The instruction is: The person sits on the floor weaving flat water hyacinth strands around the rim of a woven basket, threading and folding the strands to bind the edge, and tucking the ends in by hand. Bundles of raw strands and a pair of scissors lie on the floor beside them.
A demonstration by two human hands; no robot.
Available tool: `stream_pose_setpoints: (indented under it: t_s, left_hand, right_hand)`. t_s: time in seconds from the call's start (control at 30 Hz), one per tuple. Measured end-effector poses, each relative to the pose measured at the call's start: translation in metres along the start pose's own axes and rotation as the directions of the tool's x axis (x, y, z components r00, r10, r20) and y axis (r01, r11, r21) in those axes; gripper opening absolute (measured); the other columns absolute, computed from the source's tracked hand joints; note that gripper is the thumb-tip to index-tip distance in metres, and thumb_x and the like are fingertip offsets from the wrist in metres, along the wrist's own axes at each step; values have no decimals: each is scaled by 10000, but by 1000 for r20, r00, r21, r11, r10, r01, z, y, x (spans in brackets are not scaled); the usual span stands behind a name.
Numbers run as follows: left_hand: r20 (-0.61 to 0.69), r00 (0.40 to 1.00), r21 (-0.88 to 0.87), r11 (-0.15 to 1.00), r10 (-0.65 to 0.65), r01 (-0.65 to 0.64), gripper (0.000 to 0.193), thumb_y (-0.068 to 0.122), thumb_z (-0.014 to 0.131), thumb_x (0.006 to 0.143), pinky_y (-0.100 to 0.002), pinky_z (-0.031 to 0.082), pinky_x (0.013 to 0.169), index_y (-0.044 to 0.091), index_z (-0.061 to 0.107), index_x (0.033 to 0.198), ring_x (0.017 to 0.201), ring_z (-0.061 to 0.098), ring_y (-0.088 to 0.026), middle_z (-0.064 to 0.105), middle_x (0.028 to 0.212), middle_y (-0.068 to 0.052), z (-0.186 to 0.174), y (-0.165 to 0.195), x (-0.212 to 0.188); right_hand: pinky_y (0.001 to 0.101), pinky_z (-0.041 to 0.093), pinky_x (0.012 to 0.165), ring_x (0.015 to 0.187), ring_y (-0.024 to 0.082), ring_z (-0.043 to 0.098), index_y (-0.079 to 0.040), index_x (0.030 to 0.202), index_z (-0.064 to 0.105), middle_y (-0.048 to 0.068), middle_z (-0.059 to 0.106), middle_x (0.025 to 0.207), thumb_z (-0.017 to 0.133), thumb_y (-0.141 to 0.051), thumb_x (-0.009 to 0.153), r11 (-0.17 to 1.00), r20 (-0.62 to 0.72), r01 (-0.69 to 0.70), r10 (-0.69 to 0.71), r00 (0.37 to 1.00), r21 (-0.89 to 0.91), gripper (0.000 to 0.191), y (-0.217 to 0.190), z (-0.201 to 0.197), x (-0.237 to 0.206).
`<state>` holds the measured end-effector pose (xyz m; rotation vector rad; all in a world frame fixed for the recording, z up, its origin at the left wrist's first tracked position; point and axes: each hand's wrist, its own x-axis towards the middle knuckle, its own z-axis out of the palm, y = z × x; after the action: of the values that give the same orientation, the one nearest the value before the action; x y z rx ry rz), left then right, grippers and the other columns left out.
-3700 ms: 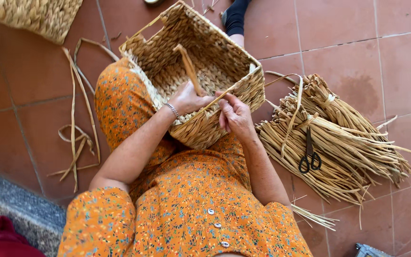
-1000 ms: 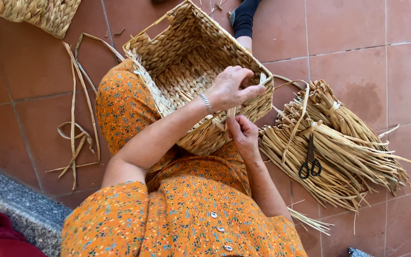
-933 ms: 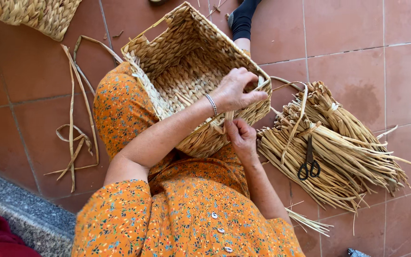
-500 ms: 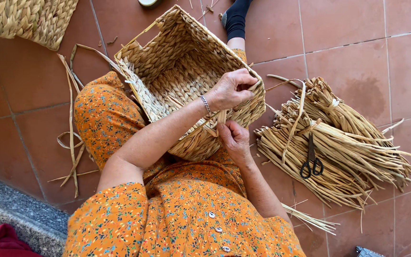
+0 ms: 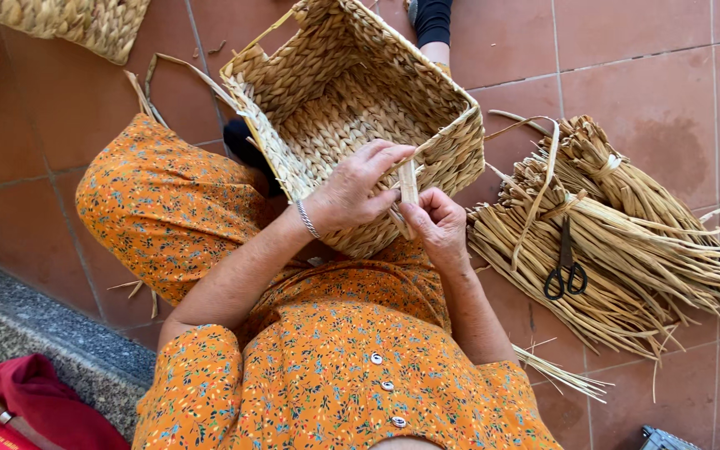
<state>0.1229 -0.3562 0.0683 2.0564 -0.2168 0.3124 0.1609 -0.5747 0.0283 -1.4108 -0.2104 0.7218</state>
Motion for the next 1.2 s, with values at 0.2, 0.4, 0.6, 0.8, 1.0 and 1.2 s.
stream_pose_setpoints:
  t_s: [0.2,0.4,0.6,0.8,1.0,1.2]
  left_hand:
    - [-69,998,270,963,13,6,362,133,767,877,-464,485,935,19,633,1194,1026,627,-353,657,1058,-153,2,-2,-2]
    - [-83,993,185,978,-86,100,125,159,699,980,-433,547,682,52,662,926,749,668,-324,663,838,-129,8,-25,-13]
    - [-244,970,204,977,-6,57,159,142,694,986,-440,541,667,50,616,884,753,674,-347,654,831,-139,28,-43,35]
    - [-291,956,125,990,-23,62,127,106,694,921,-414,560,622,49,597,981,710,696,-310,681,848,-135,56,-35,52]
    - [-222,974,144,987,-43,77,128,85,679,962,-406,573,638,61,553,957,757,708,-309,667,835,-124,69,-41,53]
    - [-234,966,244,968,109,-50,220,84,675,885,-420,583,729,40,591,1083,857,684,-331,651,943,-148,56,-26,55]
  right_hand:
    - [219,389,627,695,42,482,-46,797,634,-9,563,779,673,-127,1041,981,2,76,-77,997,-181,260,-2,-8,-13]
    - [275,451,786,955,125,520,-23,792,617,52,625,978,653,-71,983,884,93,416,-406,909,-215,200,-30,8,-31]
    - [255,363,592,687,71,460,-22,750,598,-12,547,756,663,-60,980,907,1,282,-297,955,-312,242,-41,11,-26]
    - [261,320,515,576,54,391,-15,703,515,-13,458,658,671,-41,987,797,-26,324,-391,920,-510,325,-32,-3,-27]
    - [268,314,510,580,56,376,-14,722,497,-12,445,653,647,-43,1003,814,-117,288,-395,911,-505,319,-16,-8,-44]
    - [272,293,509,575,72,362,-13,717,531,-8,441,642,659,-59,1010,824,-150,244,-366,919,-512,324,-32,-4,-48]
